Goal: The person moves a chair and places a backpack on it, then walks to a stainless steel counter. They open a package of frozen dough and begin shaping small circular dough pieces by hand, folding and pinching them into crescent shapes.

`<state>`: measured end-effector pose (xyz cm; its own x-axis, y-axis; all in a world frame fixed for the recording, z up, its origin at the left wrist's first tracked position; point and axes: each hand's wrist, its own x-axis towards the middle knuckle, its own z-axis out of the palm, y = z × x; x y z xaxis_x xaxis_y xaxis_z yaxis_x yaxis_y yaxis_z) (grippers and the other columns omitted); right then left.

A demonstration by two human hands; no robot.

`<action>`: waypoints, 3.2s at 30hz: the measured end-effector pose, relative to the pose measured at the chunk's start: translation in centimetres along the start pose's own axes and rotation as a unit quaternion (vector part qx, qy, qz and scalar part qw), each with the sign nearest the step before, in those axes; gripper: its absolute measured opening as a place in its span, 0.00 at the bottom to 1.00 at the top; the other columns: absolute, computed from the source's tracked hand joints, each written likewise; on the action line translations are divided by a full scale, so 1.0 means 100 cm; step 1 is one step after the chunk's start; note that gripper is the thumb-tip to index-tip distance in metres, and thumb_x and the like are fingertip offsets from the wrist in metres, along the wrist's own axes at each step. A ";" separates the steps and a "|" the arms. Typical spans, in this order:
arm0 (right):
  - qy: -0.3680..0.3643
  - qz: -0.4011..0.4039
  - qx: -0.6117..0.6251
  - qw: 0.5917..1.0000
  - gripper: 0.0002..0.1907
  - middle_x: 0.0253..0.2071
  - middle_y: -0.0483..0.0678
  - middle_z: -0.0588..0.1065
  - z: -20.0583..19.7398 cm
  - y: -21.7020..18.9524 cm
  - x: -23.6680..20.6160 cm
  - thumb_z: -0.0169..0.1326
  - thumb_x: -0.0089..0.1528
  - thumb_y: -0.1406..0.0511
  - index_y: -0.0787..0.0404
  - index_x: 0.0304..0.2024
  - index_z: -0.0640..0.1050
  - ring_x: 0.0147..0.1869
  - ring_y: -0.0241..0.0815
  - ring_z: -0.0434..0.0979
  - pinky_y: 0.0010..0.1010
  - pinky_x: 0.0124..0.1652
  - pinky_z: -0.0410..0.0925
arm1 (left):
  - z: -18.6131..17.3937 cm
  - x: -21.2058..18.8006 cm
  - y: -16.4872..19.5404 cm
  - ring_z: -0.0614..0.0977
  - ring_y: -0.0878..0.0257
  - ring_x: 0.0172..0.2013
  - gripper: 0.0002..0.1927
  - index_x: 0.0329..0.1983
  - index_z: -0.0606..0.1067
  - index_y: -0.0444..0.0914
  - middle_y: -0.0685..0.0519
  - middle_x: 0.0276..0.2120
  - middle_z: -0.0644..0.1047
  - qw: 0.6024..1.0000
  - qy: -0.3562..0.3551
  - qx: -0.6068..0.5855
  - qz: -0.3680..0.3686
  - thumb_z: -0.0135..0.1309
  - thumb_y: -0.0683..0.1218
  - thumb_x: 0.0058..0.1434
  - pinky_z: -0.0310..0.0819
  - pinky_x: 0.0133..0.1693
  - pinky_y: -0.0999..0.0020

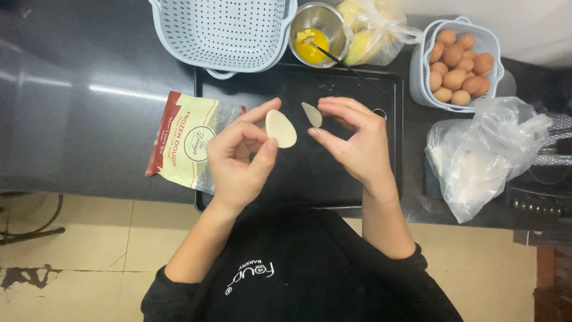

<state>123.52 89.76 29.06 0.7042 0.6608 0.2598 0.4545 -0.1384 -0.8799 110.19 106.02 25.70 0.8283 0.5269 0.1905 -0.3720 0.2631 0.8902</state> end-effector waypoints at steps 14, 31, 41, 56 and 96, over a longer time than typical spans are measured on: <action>-0.054 -0.127 0.014 0.990 0.09 0.42 0.55 0.81 -0.002 -0.037 -0.004 0.62 0.58 0.79 0.69 0.41 0.81 0.47 0.47 0.84 0.30 0.47 0.75 | 0.019 -0.003 0.029 0.86 0.52 0.53 0.07 0.40 0.80 0.34 0.40 0.59 0.76 0.940 -0.065 0.298 0.156 0.62 0.37 0.59 0.82 0.53 0.65; -0.106 -0.081 0.034 0.990 0.08 0.43 0.54 0.81 -0.009 -0.037 -0.006 0.59 0.58 0.78 0.68 0.40 0.81 0.46 0.43 0.84 0.28 0.46 0.75 | 0.015 0.001 0.036 0.86 0.53 0.48 0.07 0.38 0.78 0.35 0.43 0.55 0.79 0.916 -0.104 0.338 0.188 0.64 0.38 0.57 0.82 0.46 0.67; -0.123 -0.076 0.049 0.988 0.07 0.42 0.54 0.82 -0.011 -0.036 -0.003 0.61 0.57 0.77 0.67 0.39 0.81 0.47 0.43 0.85 0.28 0.48 0.76 | 0.014 0.002 0.043 0.86 0.53 0.45 0.07 0.37 0.78 0.36 0.45 0.54 0.79 0.892 -0.120 0.381 0.212 0.64 0.39 0.57 0.81 0.43 0.66; -0.135 -0.071 0.075 0.986 0.08 0.42 0.53 0.82 -0.013 -0.038 -0.003 0.61 0.59 0.76 0.67 0.41 0.81 0.46 0.42 0.85 0.27 0.48 0.76 | 0.012 0.002 0.052 0.85 0.55 0.38 0.06 0.38 0.77 0.36 0.46 0.56 0.78 0.880 -0.162 0.398 0.200 0.62 0.39 0.59 0.79 0.38 0.66; -0.159 -0.067 0.040 0.984 0.06 0.39 0.50 0.82 -0.013 -0.044 0.003 0.62 0.58 0.75 0.65 0.37 0.81 0.44 0.39 0.85 0.26 0.47 0.75 | 0.015 0.004 0.047 0.85 0.57 0.34 0.06 0.32 0.76 0.36 0.48 0.50 0.81 0.880 -0.139 0.395 0.226 0.62 0.39 0.54 0.79 0.35 0.67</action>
<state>122.45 89.67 33.51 0.4281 0.8689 0.2485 0.4786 0.0153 -0.8779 109.45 106.24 30.59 0.7818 0.1865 0.5950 -0.3740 -0.6232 0.6868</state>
